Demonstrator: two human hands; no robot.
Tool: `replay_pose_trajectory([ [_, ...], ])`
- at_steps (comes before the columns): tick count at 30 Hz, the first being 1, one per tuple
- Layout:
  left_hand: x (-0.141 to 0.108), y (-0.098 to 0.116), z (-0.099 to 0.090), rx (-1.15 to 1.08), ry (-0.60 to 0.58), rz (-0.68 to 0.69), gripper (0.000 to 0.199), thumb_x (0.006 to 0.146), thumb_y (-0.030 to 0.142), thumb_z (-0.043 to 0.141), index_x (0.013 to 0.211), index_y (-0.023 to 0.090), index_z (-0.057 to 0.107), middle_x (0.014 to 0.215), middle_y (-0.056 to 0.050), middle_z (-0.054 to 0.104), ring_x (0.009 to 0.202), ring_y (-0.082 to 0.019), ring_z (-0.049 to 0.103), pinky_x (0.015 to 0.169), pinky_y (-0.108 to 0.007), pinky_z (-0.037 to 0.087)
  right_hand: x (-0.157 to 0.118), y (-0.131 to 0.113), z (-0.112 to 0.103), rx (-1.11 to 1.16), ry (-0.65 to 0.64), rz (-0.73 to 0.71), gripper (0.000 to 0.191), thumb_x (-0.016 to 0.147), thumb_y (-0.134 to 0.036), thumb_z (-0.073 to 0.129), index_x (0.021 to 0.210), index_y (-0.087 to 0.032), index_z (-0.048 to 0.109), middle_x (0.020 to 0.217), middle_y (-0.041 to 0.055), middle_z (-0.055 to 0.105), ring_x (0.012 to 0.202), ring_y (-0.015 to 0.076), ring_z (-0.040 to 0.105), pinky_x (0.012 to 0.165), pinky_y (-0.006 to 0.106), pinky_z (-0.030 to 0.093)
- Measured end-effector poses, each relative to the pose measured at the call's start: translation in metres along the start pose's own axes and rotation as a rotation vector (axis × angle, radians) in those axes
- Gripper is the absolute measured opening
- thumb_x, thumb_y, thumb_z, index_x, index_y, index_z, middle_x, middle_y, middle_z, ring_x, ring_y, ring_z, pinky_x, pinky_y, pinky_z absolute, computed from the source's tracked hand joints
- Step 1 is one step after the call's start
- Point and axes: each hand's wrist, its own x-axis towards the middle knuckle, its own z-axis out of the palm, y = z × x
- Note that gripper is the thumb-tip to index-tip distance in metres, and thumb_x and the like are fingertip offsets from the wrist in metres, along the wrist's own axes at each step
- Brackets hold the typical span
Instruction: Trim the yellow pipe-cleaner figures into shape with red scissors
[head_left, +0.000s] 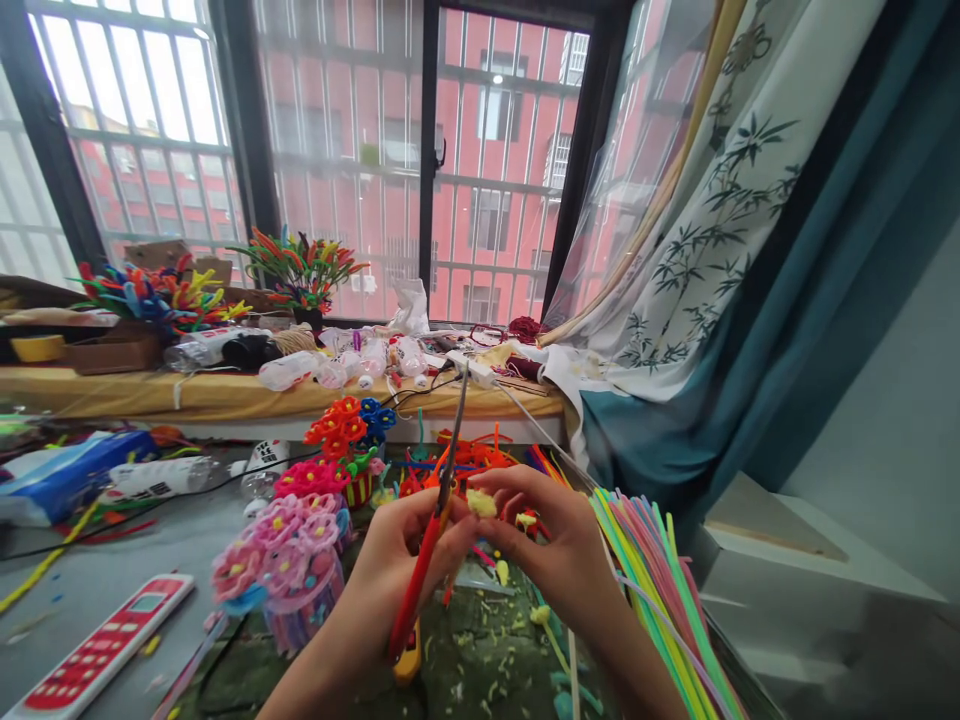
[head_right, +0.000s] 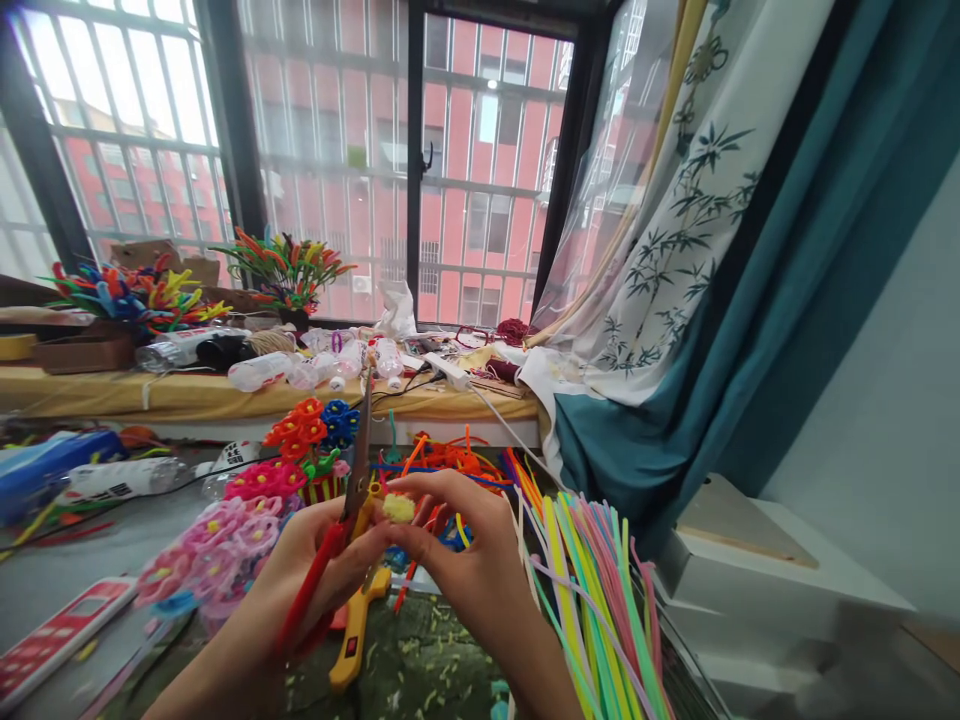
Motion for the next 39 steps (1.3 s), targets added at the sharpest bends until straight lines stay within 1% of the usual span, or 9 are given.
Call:
replay_pose_trajectory([
  [5,0.001,0.002,0.000,0.003,-0.044,-0.014,0.034,0.071,0.044,0.078,0.067,0.015,0.060,0.051,0.010,0.034,0.048,-0.005,0.024,0.044,-0.019,0.016,0.001,0.000,0.001,-0.044,-0.057,-0.085,0.014,0.089,-0.030,0.069,0.102,-0.031,0.074,0.099,-0.0023,0.076,0.093,0.0146,0.068,0.082,0.024,0.049],
  [8,0.004,-0.002,-0.002,0.025,-0.068,-0.023,0.034,0.071,0.043,0.078,0.066,0.015,0.059,0.052,0.010,0.034,0.049,-0.005,0.024,0.044,-0.019,0.016,0.002,0.000,0.001,-0.035,-0.075,-0.086,0.012,0.090,-0.029,0.068,0.100,-0.030,0.074,0.096,-0.0025,0.075,0.091,0.0137,0.068,0.081,0.022,0.049],
  [14,0.011,-0.012,-0.006,0.077,-0.114,-0.040,0.034,0.071,0.042,0.076,0.063,0.017,0.054,0.051,0.010,0.034,0.048,-0.006,0.024,0.044,-0.019,0.017,0.001,0.004,0.002,-0.025,-0.009,-0.039,0.010,0.091,-0.028,0.067,0.098,-0.029,0.073,0.094,-0.0020,0.074,0.090,0.0144,0.067,0.079,0.024,0.049],
  [17,0.013,-0.013,-0.007,0.136,-0.147,-0.066,0.034,0.071,0.040,0.076,0.063,0.017,0.053,0.052,0.010,0.036,0.050,-0.006,0.027,0.046,-0.019,0.018,0.000,0.007,0.001,0.031,0.069,0.013,0.010,0.089,-0.031,0.068,0.098,-0.030,0.073,0.094,-0.0017,0.072,0.088,0.0155,0.067,0.077,0.025,0.050],
  [21,0.014,-0.018,-0.011,0.236,-0.207,-0.069,0.033,0.072,0.041,0.075,0.064,0.016,0.054,0.056,0.008,0.038,0.054,-0.007,0.031,0.047,-0.020,0.019,0.000,0.010,-0.004,0.149,0.241,0.126,0.013,0.087,-0.036,0.070,0.097,-0.029,0.073,0.094,0.0000,0.073,0.085,0.0166,0.068,0.074,0.026,0.052],
  [25,0.015,-0.026,-0.016,0.363,-0.160,-0.041,0.036,0.075,0.045,0.073,0.064,0.016,0.053,0.057,0.008,0.035,0.054,-0.008,0.031,0.047,-0.021,0.019,0.002,0.011,-0.010,0.197,0.357,0.174,0.019,0.084,-0.038,0.074,0.099,-0.026,0.073,0.092,0.0023,0.075,0.089,0.0196,0.070,0.077,0.028,0.053],
  [28,0.017,-0.027,-0.016,0.373,-0.085,0.011,0.038,0.073,0.049,0.073,0.065,0.016,0.054,0.056,0.009,0.030,0.053,-0.008,0.027,0.047,-0.021,0.018,0.002,0.010,-0.009,0.207,0.332,0.182,0.020,0.083,-0.038,0.074,0.098,-0.025,0.074,0.092,0.0035,0.076,0.087,0.0206,0.071,0.075,0.029,0.055],
  [32,0.015,-0.020,-0.011,0.225,-0.012,0.054,0.039,0.071,0.050,0.075,0.066,0.016,0.056,0.057,0.008,0.037,0.054,-0.008,0.030,0.047,-0.020,0.023,0.001,0.006,0.000,0.153,0.254,0.129,0.014,0.083,-0.036,0.072,0.092,-0.025,0.076,0.090,0.0030,0.077,0.083,0.0199,0.070,0.075,0.030,0.055],
  [39,0.006,-0.016,-0.008,-0.070,-0.133,-0.051,0.041,0.082,0.052,0.067,0.067,0.020,0.047,0.050,0.011,0.028,0.044,-0.005,0.021,0.039,-0.018,0.016,-0.001,0.005,0.015,0.197,0.153,0.099,0.013,0.081,-0.033,0.076,0.090,-0.025,0.078,0.089,0.0037,0.078,0.083,0.0207,0.070,0.076,0.031,0.054],
])
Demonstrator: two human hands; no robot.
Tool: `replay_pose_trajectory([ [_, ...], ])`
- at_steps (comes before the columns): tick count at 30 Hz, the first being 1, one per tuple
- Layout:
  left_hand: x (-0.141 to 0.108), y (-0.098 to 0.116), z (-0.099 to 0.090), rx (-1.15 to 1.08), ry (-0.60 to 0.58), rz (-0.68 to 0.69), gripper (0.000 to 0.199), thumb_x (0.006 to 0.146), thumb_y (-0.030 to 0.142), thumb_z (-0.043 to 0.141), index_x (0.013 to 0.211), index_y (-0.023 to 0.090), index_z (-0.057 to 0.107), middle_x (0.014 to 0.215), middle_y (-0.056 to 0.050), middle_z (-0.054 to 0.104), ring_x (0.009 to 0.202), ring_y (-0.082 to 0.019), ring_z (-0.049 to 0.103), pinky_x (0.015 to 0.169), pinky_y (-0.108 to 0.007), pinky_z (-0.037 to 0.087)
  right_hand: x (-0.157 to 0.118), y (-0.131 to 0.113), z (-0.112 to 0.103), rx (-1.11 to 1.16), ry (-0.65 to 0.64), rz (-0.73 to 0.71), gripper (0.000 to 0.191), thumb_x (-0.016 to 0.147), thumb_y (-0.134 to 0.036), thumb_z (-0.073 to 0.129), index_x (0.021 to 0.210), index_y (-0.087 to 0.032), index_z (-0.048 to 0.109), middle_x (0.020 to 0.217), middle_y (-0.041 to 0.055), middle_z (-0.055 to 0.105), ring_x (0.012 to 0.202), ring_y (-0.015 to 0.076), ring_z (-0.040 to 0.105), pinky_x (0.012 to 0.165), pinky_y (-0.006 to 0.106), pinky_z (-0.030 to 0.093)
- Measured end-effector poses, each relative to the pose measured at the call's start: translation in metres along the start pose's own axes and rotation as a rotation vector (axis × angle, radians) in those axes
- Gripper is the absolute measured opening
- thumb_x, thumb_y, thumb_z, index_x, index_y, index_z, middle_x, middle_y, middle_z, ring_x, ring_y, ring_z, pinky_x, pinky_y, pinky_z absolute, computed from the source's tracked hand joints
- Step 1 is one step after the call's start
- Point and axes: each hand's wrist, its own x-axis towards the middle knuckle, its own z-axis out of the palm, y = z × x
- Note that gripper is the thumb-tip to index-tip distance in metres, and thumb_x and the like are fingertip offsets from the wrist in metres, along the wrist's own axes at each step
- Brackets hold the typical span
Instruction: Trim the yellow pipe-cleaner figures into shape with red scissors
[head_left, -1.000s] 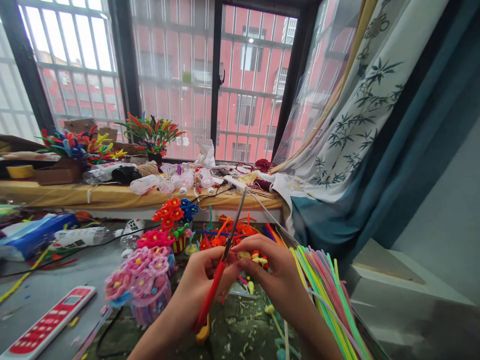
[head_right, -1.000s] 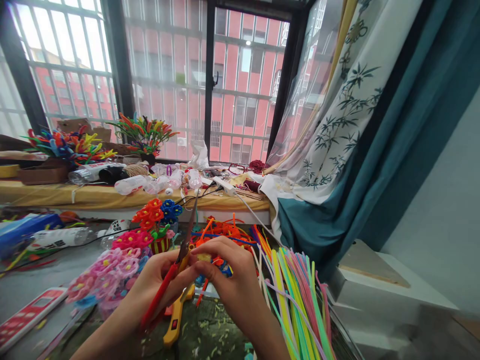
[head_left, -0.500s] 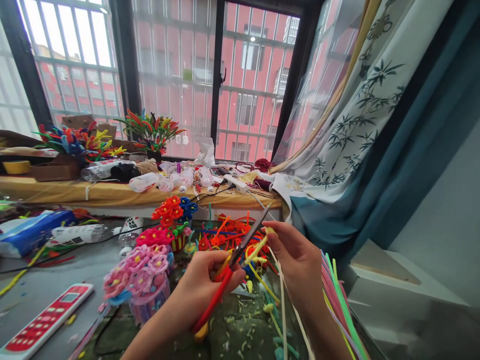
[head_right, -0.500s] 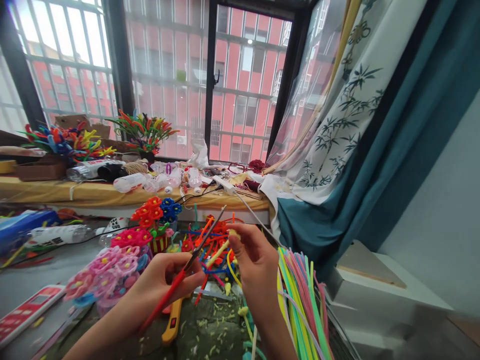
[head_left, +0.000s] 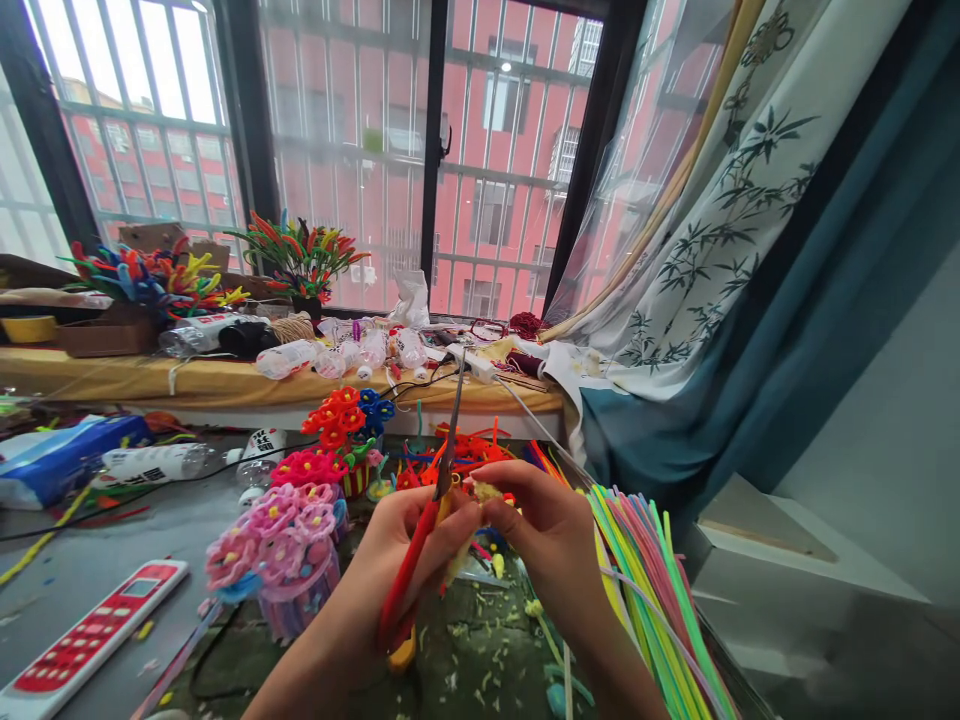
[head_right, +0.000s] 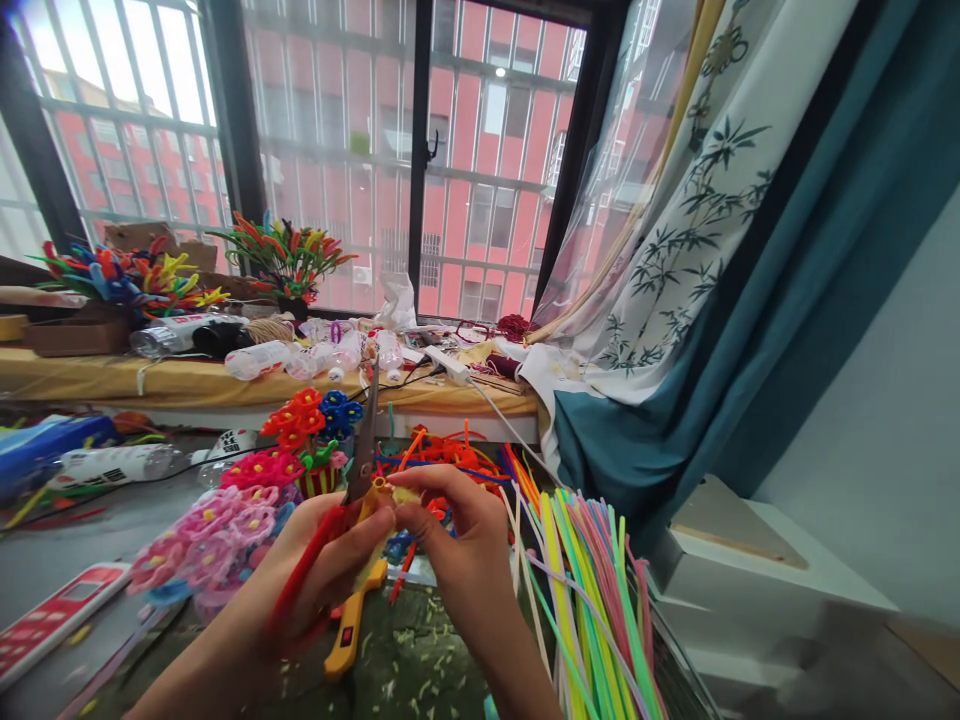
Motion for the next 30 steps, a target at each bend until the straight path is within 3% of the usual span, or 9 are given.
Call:
replay_pose_trajectory([
  [4,0.001,-0.004,-0.002,-0.076,-0.038,-0.037,0.041,0.081,0.052,0.068,0.067,0.021,0.045,0.047,0.013,0.028,0.041,-0.004,0.018,0.037,-0.018,0.015,0.000,0.002,0.003,0.125,-0.043,0.026,0.012,0.080,-0.029,0.077,0.092,-0.026,0.077,0.089,0.0017,0.079,0.085,0.0190,0.072,0.080,0.030,0.055],
  [11,0.001,0.003,-0.003,0.035,-0.082,-0.102,0.040,0.076,0.046,0.074,0.065,0.021,0.044,0.046,0.013,0.030,0.040,-0.004,0.020,0.037,-0.018,0.012,0.001,0.010,-0.004,0.180,-0.066,0.047,0.014,0.082,-0.028,0.075,0.096,-0.027,0.076,0.092,0.0014,0.077,0.087,0.0179,0.071,0.080,0.028,0.055],
  [15,0.002,0.004,-0.003,0.099,-0.107,-0.113,0.036,0.075,0.044,0.073,0.064,0.020,0.049,0.044,0.012,0.031,0.038,-0.004,0.019,0.036,-0.019,0.012,0.004,0.017,-0.014,0.176,0.030,0.022,0.017,0.082,-0.033,0.075,0.099,-0.026,0.075,0.097,0.0037,0.077,0.091,0.0206,0.070,0.082,0.031,0.055],
  [22,0.007,0.001,-0.006,0.192,-0.049,-0.113,0.035,0.072,0.046,0.076,0.063,0.020,0.054,0.045,0.011,0.035,0.040,-0.005,0.026,0.036,-0.018,0.019,0.008,0.016,-0.029,0.159,0.219,-0.004,0.017,0.082,-0.031,0.075,0.099,-0.027,0.074,0.102,0.0050,0.076,0.097,0.0221,0.069,0.087,0.034,0.054],
  [26,0.007,-0.003,-0.004,0.143,0.030,-0.072,0.037,0.071,0.050,0.076,0.067,0.020,0.056,0.043,0.013,0.031,0.038,-0.005,0.022,0.036,-0.018,0.017,0.008,0.015,-0.027,0.175,0.117,-0.017,0.014,0.084,-0.030,0.074,0.098,-0.028,0.075,0.099,0.0036,0.076,0.096,0.0210,0.069,0.088,0.034,0.053],
  [30,0.004,-0.008,-0.002,0.066,0.063,-0.044,0.039,0.081,0.054,0.067,0.070,0.020,0.052,0.044,0.012,0.030,0.040,-0.005,0.021,0.037,-0.017,0.015,0.007,0.014,-0.016,0.231,-0.016,-0.017,0.010,0.084,-0.028,0.073,0.094,-0.028,0.075,0.096,0.0032,0.077,0.094,0.0202,0.070,0.086,0.033,0.054],
])
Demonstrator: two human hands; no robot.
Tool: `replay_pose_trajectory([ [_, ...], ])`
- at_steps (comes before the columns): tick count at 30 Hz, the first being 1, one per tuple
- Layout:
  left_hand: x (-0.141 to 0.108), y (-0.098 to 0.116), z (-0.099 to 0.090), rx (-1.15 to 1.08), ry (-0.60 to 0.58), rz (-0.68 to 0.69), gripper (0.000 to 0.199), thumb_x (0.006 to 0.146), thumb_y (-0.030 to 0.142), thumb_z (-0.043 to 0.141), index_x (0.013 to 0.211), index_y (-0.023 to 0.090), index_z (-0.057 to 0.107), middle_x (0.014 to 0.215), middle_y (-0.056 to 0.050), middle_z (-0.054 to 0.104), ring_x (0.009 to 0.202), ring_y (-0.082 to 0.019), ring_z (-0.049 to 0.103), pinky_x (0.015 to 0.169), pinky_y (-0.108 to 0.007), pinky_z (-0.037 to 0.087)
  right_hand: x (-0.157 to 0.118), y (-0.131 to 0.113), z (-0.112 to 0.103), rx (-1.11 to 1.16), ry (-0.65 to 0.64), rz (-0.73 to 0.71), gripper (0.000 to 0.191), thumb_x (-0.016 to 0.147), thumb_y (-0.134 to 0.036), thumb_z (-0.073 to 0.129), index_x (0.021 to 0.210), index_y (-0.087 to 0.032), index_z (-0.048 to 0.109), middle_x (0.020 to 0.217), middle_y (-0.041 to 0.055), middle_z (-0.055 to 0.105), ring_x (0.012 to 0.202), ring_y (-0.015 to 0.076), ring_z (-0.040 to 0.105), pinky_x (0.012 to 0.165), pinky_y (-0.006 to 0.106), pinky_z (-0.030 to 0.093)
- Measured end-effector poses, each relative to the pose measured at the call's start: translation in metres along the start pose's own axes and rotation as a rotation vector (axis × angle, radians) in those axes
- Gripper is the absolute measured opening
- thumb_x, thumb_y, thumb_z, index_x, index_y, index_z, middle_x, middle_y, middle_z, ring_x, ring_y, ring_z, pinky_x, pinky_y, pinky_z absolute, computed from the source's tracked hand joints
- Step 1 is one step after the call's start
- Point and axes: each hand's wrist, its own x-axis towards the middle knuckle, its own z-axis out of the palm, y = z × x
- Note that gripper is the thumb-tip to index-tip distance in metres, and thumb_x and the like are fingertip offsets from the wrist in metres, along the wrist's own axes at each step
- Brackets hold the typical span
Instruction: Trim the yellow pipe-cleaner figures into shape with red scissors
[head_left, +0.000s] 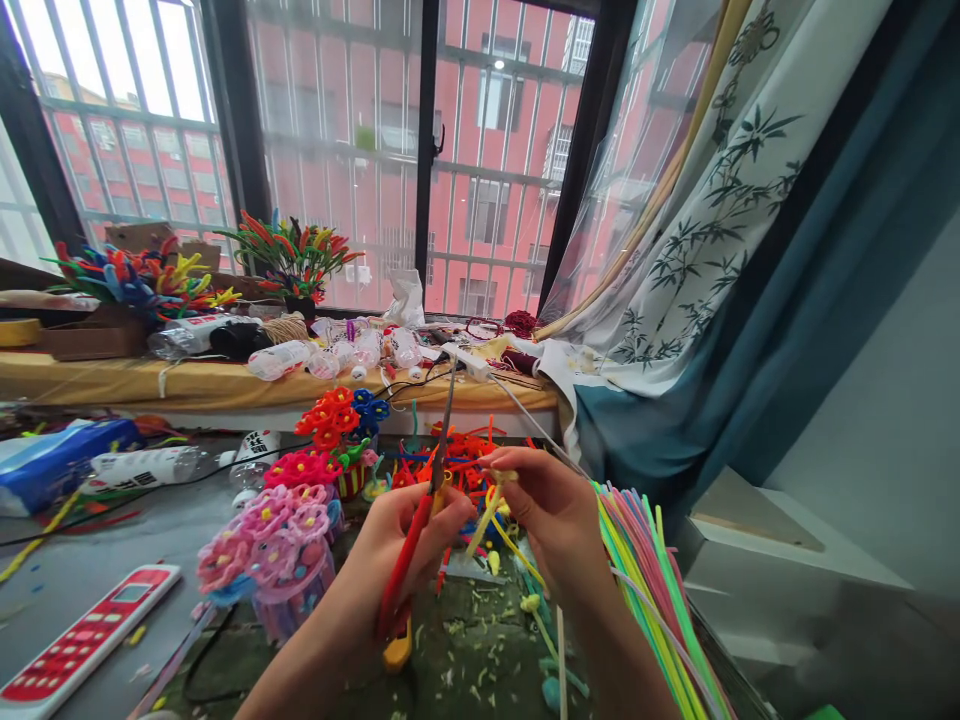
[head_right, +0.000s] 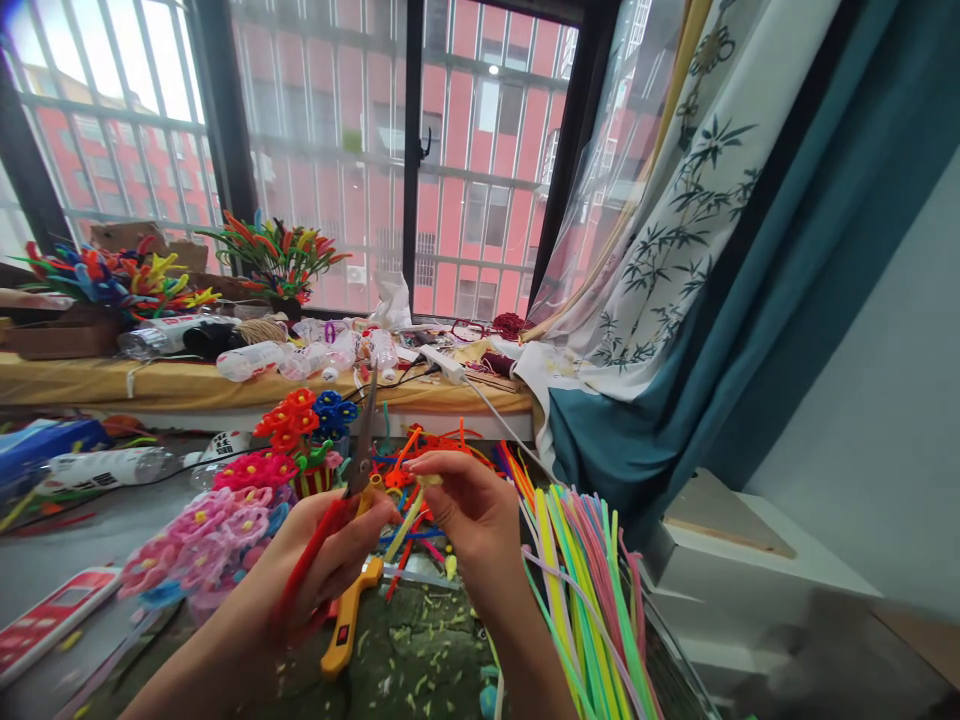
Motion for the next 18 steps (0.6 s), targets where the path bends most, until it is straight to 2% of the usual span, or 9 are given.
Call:
replay_pose_trajectory([
  [3,-0.001,-0.003,-0.002,-0.052,-0.023,0.011,0.042,0.087,0.054,0.062,0.068,0.020,0.046,0.045,0.012,0.031,0.041,-0.005,0.020,0.037,-0.017,0.013,-0.002,0.001,0.010,0.053,-0.078,0.032,0.009,0.085,-0.025,0.072,0.093,-0.027,0.075,0.096,0.0031,0.077,0.095,0.0199,0.070,0.088,0.033,0.055],
  [7,-0.001,0.000,-0.003,-0.105,-0.055,-0.013,0.041,0.082,0.051,0.069,0.068,0.020,0.046,0.047,0.012,0.030,0.041,-0.004,0.018,0.038,-0.017,0.013,-0.004,0.003,0.018,0.104,-0.104,0.062,0.007,0.084,-0.027,0.073,0.090,-0.027,0.076,0.096,0.0031,0.077,0.094,0.0202,0.071,0.087,0.034,0.056],
  [11,-0.001,0.004,-0.001,-0.104,-0.005,-0.028,0.039,0.075,0.048,0.075,0.067,0.020,0.049,0.045,0.013,0.029,0.040,-0.005,0.019,0.037,-0.017,0.014,-0.005,0.007,0.020,0.127,-0.090,0.069,0.009,0.081,-0.029,0.076,0.089,-0.026,0.076,0.095,0.0036,0.078,0.094,0.0207,0.072,0.089,0.036,0.056],
  [18,0.002,0.000,-0.003,-0.059,-0.022,0.008,0.032,0.070,0.036,0.079,0.068,0.020,0.052,0.048,0.013,0.028,0.041,-0.004,0.018,0.039,-0.016,0.012,-0.007,0.009,0.027,0.211,0.019,0.116,0.011,0.075,-0.030,0.081,0.085,-0.027,0.077,0.094,0.0029,0.079,0.091,0.0214,0.073,0.085,0.037,0.059],
])
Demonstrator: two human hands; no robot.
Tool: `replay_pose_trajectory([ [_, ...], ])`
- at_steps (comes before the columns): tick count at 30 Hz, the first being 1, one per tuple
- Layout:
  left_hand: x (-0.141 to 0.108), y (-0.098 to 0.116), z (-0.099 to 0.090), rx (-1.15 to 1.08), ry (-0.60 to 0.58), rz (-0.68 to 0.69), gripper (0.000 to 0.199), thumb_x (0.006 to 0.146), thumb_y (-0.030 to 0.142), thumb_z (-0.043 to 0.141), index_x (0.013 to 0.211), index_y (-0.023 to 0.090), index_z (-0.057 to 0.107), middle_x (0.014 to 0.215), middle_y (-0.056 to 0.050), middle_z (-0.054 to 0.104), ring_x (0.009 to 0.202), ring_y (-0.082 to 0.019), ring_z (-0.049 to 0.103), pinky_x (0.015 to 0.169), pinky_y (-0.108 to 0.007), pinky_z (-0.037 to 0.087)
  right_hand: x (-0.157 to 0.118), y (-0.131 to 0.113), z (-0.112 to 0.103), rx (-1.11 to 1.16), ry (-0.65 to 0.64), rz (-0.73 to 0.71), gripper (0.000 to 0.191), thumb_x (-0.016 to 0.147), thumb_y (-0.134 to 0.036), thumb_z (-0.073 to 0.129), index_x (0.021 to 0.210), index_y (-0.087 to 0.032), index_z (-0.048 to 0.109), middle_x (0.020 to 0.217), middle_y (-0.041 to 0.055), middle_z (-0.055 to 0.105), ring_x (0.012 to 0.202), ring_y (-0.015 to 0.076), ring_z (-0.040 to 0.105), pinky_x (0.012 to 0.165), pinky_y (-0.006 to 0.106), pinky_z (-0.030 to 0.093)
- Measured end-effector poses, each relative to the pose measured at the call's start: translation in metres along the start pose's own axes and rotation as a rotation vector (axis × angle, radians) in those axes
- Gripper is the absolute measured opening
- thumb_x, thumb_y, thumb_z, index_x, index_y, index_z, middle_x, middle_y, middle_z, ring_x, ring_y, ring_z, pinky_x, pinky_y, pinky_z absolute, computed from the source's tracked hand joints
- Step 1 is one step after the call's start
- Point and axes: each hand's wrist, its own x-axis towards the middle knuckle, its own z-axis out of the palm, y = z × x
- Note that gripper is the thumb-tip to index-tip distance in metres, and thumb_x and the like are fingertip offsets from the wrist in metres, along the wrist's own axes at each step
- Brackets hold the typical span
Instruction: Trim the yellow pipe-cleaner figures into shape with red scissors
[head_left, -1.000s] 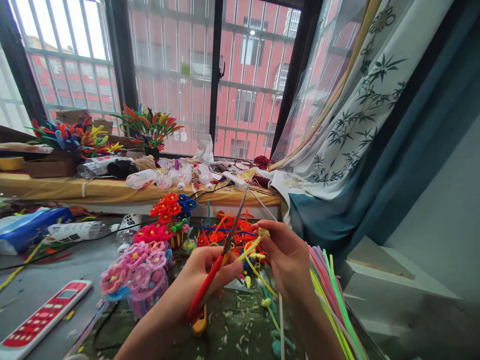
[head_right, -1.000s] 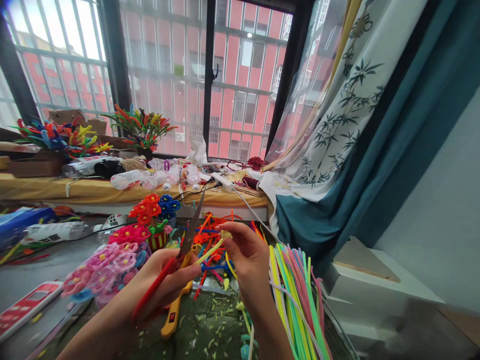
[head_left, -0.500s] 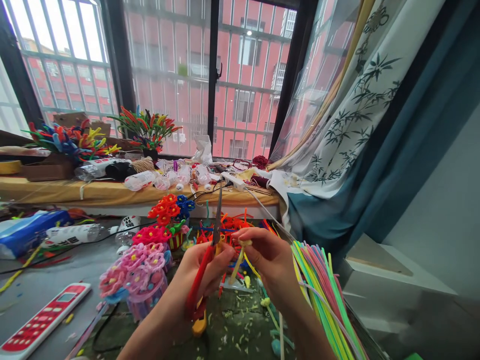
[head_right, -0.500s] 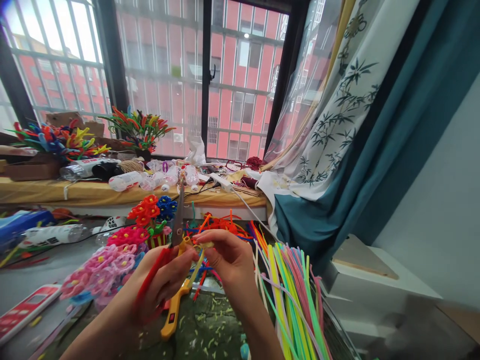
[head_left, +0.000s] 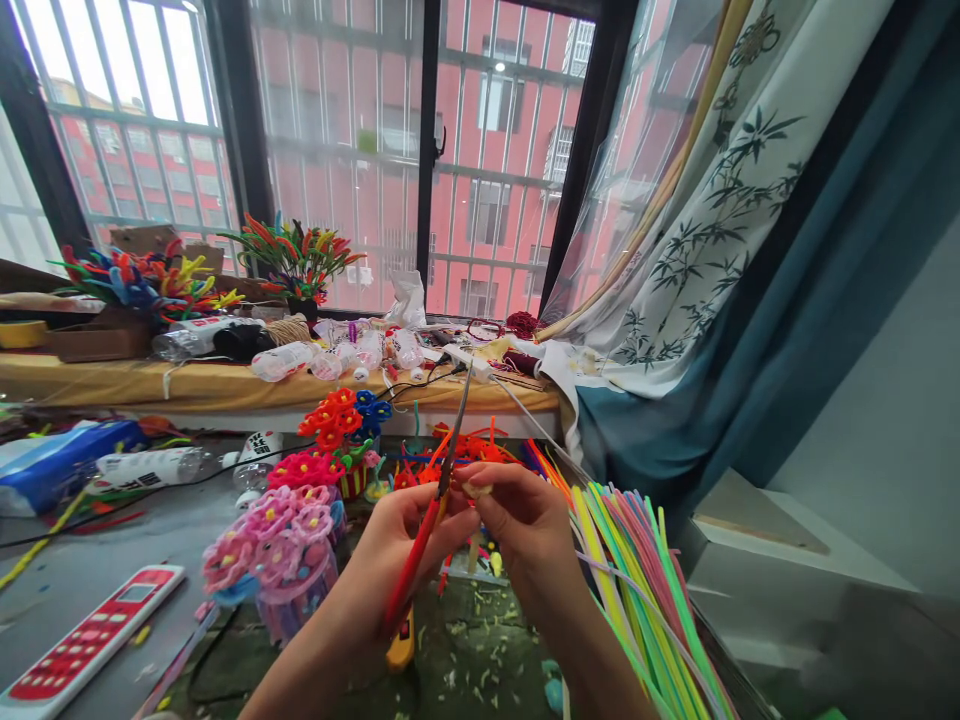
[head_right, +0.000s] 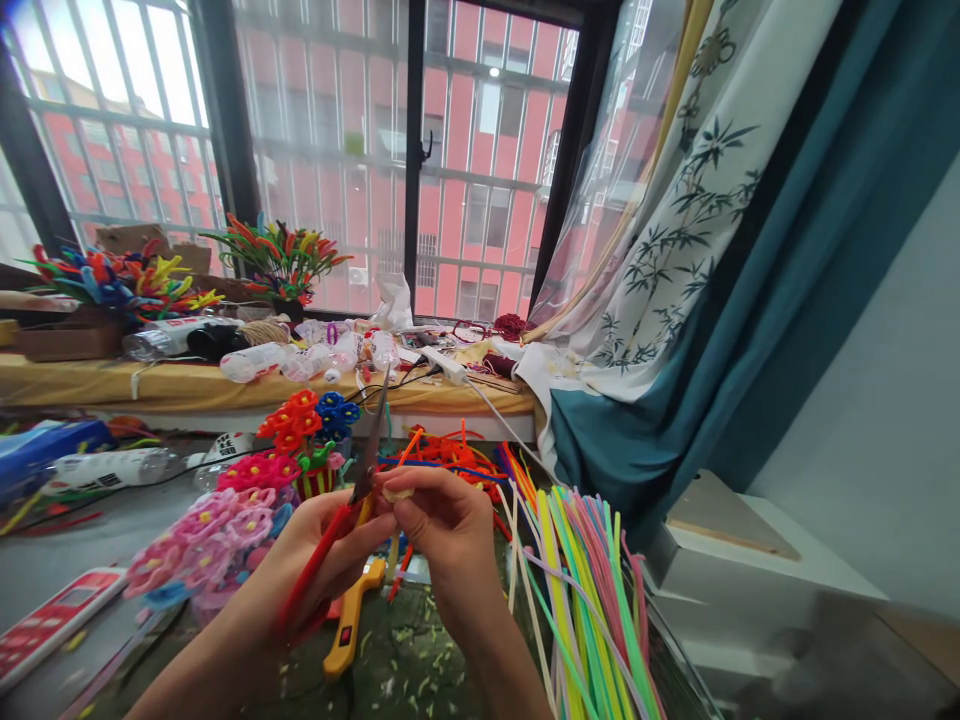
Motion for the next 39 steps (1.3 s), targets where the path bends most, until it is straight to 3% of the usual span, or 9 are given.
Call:
replay_pose_trajectory([
  [12,-0.003,0.006,0.005,-0.009,-0.020,-0.032,0.035,0.070,0.042,0.078,0.068,0.020,0.051,0.047,0.013,0.028,0.039,-0.004,0.019,0.036,-0.017,0.014,0.001,0.000,0.002,0.107,0.071,0.039,0.016,0.066,-0.029,0.088,0.080,-0.028,0.080,0.089,0.0021,0.081,0.087,0.0185,0.073,0.082,0.030,0.058],
  [17,-0.001,0.006,0.002,0.057,-0.091,-0.059,0.035,0.071,0.043,0.077,0.067,0.020,0.050,0.045,0.014,0.027,0.037,-0.004,0.019,0.037,-0.018,0.014,0.003,-0.001,0.000,0.104,0.111,0.037,0.017,0.064,-0.030,0.090,0.078,-0.027,0.080,0.085,0.0015,0.081,0.084,0.0172,0.074,0.081,0.027,0.057],
  [23,-0.001,0.008,0.002,0.106,-0.108,-0.129,0.036,0.072,0.046,0.075,0.066,0.019,0.051,0.043,0.013,0.033,0.038,-0.004,0.020,0.037,-0.019,0.012,0.008,-0.005,-0.009,0.139,0.272,0.018,0.025,0.058,-0.029,0.093,0.079,-0.026,0.080,0.083,-0.0002,0.081,0.081,0.0132,0.073,0.077,0.020,0.055],
  [30,0.003,0.000,-0.001,0.174,-0.127,-0.098,0.037,0.072,0.047,0.074,0.064,0.020,0.051,0.040,0.013,0.033,0.036,-0.004,0.021,0.036,-0.019,0.013,0.013,-0.006,-0.021,0.177,0.406,0.028,0.030,0.055,-0.033,0.094,0.081,-0.026,0.079,0.088,-0.0005,0.080,0.085,0.0155,0.073,0.080,0.025,0.056],
  [39,0.001,-0.004,0.003,0.117,-0.027,-0.042,0.037,0.071,0.050,0.076,0.071,0.019,0.056,0.044,0.013,0.031,0.038,-0.004,0.020,0.036,-0.019,0.012,0.009,-0.008,-0.010,0.181,0.265,0.000,0.023,0.062,-0.029,0.091,0.081,-0.025,0.079,0.087,-0.0009,0.080,0.085,0.0128,0.073,0.080,0.020,0.055],
])
